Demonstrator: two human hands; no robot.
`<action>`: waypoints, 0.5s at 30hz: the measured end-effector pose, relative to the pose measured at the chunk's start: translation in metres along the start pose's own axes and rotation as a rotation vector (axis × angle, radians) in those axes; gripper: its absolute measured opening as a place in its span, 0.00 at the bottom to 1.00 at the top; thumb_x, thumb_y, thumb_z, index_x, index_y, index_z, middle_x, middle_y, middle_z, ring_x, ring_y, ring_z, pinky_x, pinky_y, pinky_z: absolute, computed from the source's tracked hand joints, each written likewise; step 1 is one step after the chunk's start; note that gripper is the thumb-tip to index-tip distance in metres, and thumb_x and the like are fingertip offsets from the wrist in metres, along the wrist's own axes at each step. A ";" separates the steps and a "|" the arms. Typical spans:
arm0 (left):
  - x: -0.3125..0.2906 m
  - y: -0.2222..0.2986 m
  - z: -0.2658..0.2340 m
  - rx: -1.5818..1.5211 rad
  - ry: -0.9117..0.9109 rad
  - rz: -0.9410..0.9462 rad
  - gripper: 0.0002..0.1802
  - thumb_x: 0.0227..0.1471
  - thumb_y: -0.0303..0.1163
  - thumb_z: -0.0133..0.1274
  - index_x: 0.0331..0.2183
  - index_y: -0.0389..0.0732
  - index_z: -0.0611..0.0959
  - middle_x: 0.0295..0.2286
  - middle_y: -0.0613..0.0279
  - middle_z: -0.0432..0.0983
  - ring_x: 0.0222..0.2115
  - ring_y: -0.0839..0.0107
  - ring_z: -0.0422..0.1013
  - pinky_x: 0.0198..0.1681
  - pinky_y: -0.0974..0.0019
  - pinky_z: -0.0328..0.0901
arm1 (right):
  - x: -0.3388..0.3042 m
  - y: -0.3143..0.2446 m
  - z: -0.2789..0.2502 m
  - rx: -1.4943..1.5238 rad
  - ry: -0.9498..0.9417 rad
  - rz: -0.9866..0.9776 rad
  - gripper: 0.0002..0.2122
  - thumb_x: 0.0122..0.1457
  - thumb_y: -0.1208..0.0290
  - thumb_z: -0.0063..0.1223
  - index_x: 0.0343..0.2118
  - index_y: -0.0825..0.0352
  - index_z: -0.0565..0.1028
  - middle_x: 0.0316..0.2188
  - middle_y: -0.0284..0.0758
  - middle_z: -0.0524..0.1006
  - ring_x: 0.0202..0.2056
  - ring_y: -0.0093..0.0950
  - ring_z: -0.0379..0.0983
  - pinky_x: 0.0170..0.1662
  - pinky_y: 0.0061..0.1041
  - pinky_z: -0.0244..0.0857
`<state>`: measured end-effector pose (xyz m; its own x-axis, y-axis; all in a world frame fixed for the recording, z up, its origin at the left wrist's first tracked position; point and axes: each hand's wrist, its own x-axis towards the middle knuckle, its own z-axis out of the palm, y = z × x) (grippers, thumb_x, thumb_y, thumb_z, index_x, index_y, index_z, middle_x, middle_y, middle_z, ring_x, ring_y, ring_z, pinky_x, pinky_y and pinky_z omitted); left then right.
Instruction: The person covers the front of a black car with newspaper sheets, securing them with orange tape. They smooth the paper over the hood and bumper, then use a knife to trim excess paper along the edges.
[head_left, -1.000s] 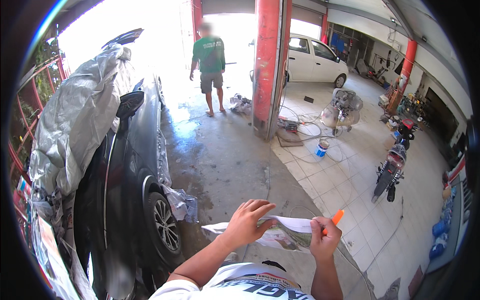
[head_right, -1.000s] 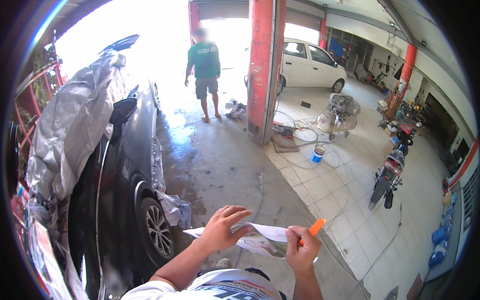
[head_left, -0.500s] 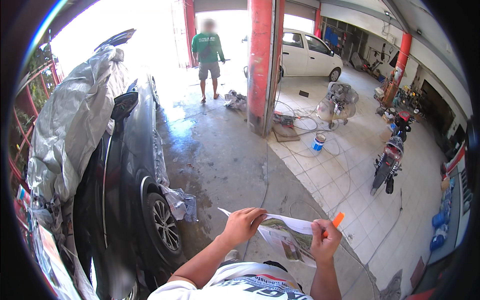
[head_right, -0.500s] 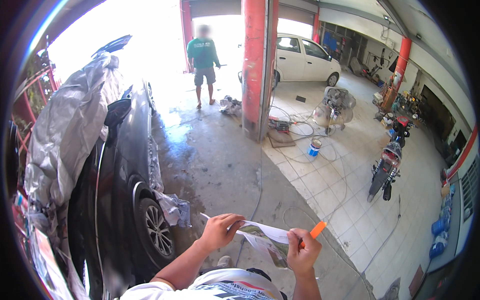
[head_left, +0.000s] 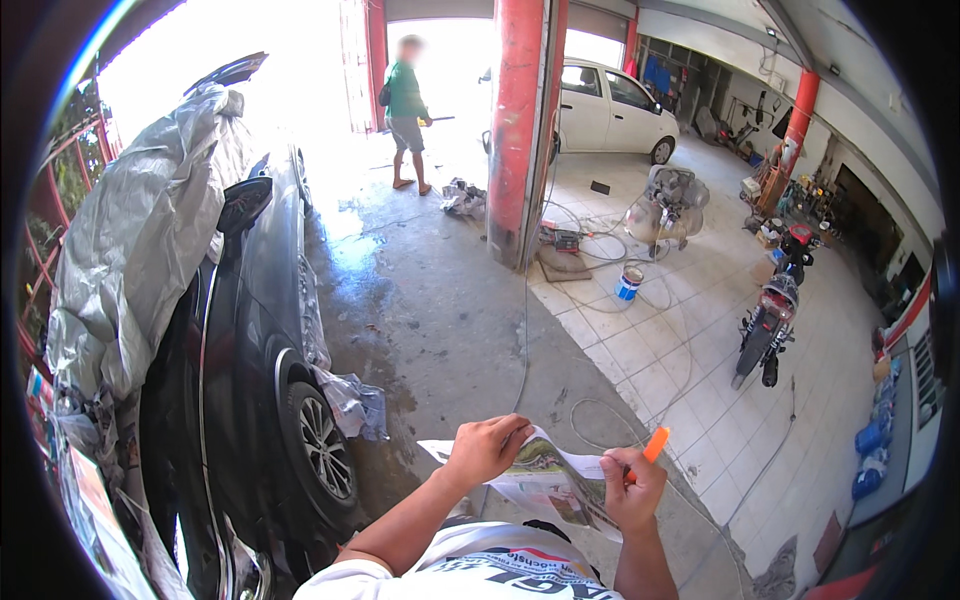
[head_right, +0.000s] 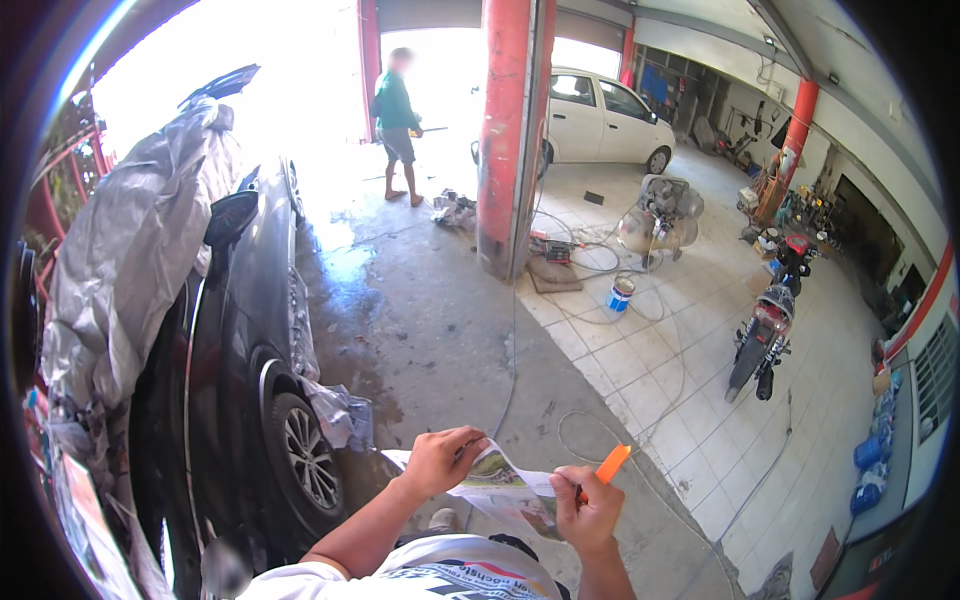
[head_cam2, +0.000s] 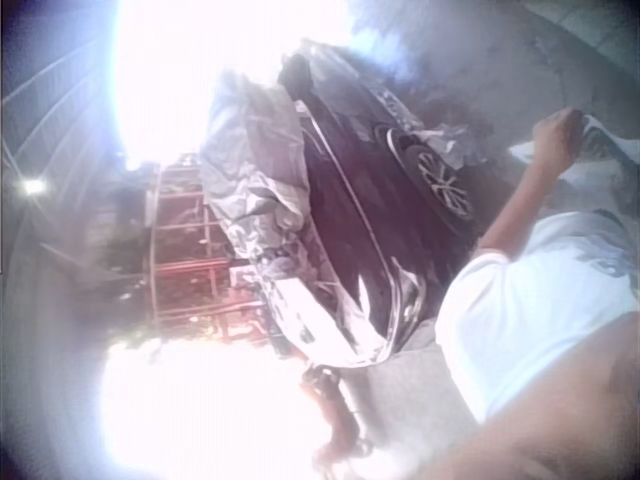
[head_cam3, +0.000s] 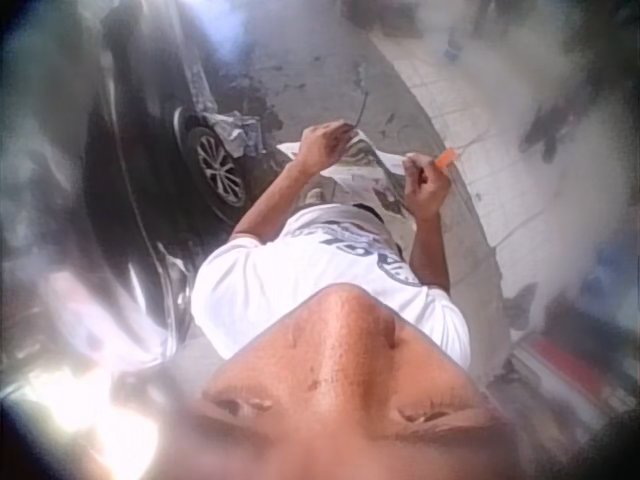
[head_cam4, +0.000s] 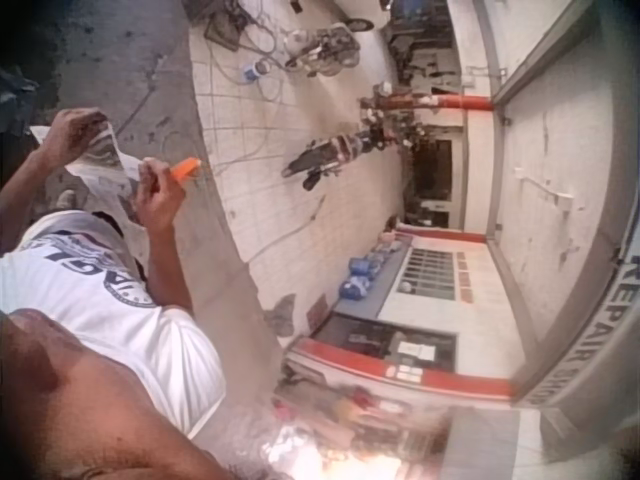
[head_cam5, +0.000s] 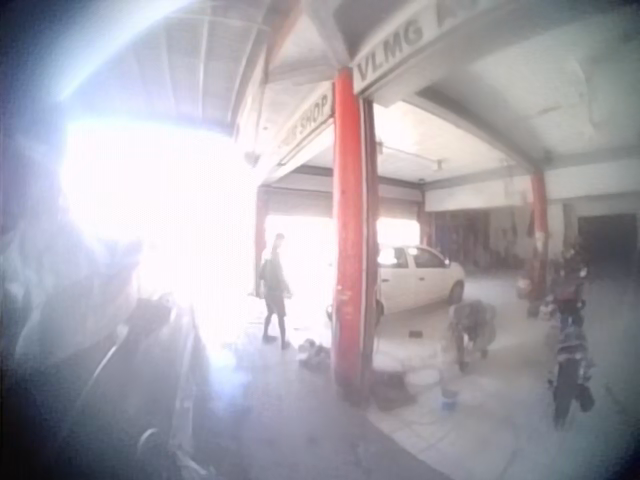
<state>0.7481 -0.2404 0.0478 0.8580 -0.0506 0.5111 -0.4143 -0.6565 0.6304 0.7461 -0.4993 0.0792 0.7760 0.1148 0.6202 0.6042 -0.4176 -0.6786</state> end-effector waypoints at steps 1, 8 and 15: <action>-0.001 -0.001 -0.001 -0.003 0.000 -0.011 0.07 0.62 0.35 0.58 0.37 0.42 0.86 0.29 0.58 0.84 0.27 0.56 0.81 0.29 0.57 0.73 | -0.001 -0.001 0.001 0.003 -0.014 0.001 0.05 0.60 0.74 0.68 0.33 0.65 0.81 0.21 0.34 0.80 0.17 0.21 0.71 0.22 0.21 0.60; -0.009 -0.010 -0.006 -0.012 -0.007 -0.050 0.07 0.61 0.34 0.60 0.36 0.42 0.87 0.28 0.56 0.84 0.25 0.57 0.80 0.30 0.58 0.73 | 0.002 -0.009 0.004 -0.033 -0.001 -0.037 0.05 0.59 0.75 0.68 0.33 0.64 0.81 0.22 0.35 0.81 0.17 0.22 0.71 0.22 0.21 0.60; -0.017 -0.022 -0.009 -0.003 -0.032 -0.048 0.07 0.61 0.35 0.60 0.38 0.44 0.87 0.29 0.56 0.84 0.27 0.55 0.81 0.31 0.58 0.74 | 0.003 -0.009 0.010 -0.053 0.009 -0.031 0.04 0.59 0.75 0.69 0.33 0.65 0.81 0.22 0.35 0.81 0.17 0.21 0.70 0.22 0.21 0.60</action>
<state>0.7401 -0.2181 0.0308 0.8863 -0.0431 0.4611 -0.3729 -0.6567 0.6555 0.7444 -0.4861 0.0836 0.7551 0.1204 0.6444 0.6174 -0.4611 -0.6373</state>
